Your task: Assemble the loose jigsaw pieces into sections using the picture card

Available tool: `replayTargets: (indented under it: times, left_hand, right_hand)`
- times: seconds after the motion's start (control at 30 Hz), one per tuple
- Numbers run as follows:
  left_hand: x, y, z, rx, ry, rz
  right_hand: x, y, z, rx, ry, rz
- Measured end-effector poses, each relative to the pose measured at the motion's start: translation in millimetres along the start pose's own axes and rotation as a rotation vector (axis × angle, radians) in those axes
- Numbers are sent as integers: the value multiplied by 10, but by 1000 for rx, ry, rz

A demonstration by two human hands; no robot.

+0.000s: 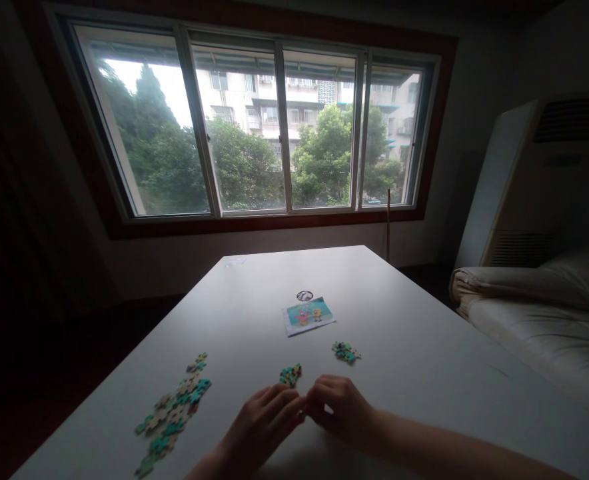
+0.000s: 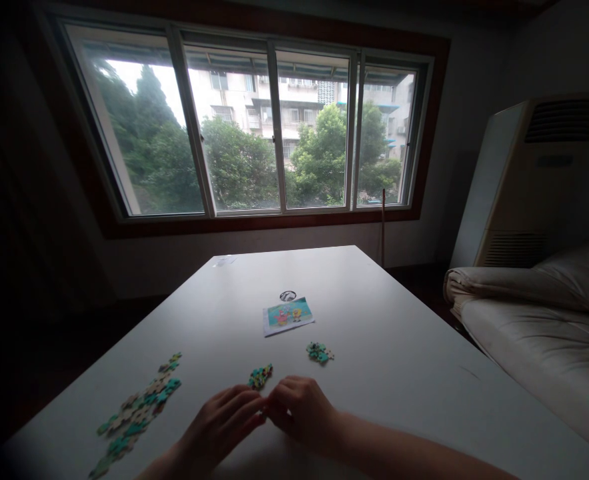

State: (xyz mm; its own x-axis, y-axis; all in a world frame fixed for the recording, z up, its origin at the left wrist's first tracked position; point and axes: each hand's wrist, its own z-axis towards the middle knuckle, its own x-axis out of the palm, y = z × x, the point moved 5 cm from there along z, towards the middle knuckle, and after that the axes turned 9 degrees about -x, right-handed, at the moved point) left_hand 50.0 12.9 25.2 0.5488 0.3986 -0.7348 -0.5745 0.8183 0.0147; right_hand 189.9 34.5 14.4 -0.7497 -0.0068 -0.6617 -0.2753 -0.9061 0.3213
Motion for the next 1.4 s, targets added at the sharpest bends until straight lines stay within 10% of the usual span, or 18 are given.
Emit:
replayTargets:
  times: [0.47, 0.97, 1.4]
  left_hand:
    - [-5, 1, 35, -63, -15, -29]
    - [186, 551, -175, -740, 165, -64]
    - [260, 561, -243, -649, 178, 51]
  right_hand:
    - [30, -33, -23, 63, 14, -3]
    - [138, -124, -53, 211, 325, -142]
    - [146, -139, -41, 201, 382, -131]
